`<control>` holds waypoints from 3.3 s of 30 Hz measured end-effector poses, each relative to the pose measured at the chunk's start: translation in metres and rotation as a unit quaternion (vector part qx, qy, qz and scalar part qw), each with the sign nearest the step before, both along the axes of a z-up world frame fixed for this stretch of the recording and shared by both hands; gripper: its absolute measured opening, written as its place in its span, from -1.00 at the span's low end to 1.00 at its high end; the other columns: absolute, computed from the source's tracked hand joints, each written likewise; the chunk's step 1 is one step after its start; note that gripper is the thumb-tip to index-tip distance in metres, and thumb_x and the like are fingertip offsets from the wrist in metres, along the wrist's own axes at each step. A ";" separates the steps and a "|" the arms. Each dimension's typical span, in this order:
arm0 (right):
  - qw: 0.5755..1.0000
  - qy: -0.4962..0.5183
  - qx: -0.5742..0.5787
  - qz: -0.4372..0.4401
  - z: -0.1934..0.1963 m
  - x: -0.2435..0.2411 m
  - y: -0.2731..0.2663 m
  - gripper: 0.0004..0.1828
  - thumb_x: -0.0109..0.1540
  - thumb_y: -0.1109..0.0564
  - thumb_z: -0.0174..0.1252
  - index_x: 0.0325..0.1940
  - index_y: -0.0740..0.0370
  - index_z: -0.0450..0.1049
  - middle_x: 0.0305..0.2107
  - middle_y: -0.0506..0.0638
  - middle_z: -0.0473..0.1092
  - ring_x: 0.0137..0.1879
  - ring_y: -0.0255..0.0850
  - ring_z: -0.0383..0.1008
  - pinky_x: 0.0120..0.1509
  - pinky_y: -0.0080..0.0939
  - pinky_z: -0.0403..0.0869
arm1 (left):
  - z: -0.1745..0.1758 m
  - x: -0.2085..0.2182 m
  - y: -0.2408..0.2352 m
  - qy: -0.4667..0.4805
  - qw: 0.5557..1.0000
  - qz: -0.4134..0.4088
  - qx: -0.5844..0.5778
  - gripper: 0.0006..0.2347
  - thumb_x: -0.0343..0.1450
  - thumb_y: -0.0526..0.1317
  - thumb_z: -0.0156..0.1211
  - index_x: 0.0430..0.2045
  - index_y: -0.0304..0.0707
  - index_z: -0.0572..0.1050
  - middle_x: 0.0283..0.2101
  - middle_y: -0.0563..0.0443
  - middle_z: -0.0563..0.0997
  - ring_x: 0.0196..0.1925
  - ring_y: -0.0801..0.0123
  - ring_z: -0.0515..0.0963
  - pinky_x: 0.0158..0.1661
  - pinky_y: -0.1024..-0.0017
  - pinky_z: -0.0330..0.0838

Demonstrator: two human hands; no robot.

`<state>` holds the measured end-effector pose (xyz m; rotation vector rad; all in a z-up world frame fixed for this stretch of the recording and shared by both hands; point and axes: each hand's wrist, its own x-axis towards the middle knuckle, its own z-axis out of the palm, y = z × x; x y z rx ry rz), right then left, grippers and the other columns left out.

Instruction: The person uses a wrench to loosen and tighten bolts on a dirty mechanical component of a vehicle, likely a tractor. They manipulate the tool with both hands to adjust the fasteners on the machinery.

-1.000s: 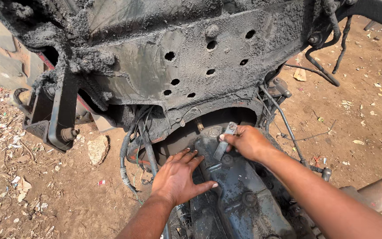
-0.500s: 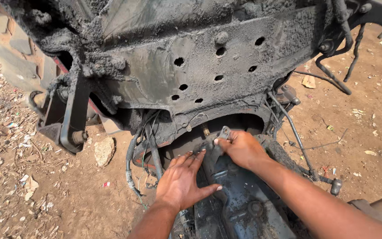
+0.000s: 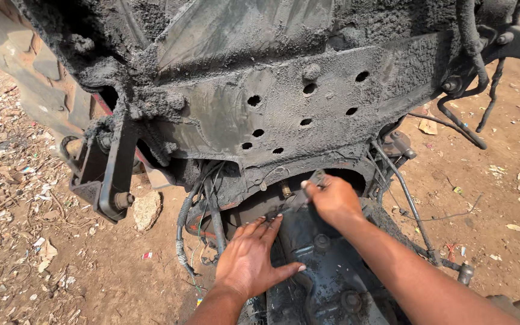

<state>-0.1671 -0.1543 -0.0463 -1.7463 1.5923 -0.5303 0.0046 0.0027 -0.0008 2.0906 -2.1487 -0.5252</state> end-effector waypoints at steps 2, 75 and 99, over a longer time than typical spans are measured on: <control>1.000 0.007 -0.015 -0.007 0.010 0.000 -0.001 -0.64 0.25 -0.18 0.24 -0.32 0.15 0.65 -0.46 0.00 0.63 -0.30 -0.11 0.64 -0.09 -0.07 0.53 | 0.002 0.001 0.000 -0.005 1.000 -0.010 0.001 -0.02 0.23 0.45 0.17 0.44 -0.17 0.04 0.41 -0.26 0.23 0.48 0.01 0.14 0.40 0.22 0.01; 0.975 -0.178 0.107 -0.078 0.021 -0.173 0.152 -0.74 0.28 0.13 0.20 0.03 0.19 0.62 -0.52 -0.05 0.44 -0.45 -0.33 0.32 -0.34 -0.28 0.37 | 0.001 -0.006 0.006 0.019 0.996 0.015 -0.087 -0.19 0.22 0.37 0.22 0.33 -0.02 0.25 0.38 0.01 0.35 0.47 0.19 0.22 0.40 0.24 0.06; 0.986 -0.112 0.084 -0.095 -0.005 -0.146 0.209 -0.58 0.22 0.09 0.20 0.18 0.07 0.60 -0.14 0.06 0.66 -0.06 -0.27 0.65 0.07 -0.25 0.51 | -0.001 -0.127 0.083 0.137 0.987 0.074 0.048 -0.49 0.39 -0.09 0.25 0.29 0.02 0.34 0.43 0.13 0.27 0.50 0.37 0.15 0.42 0.34 0.05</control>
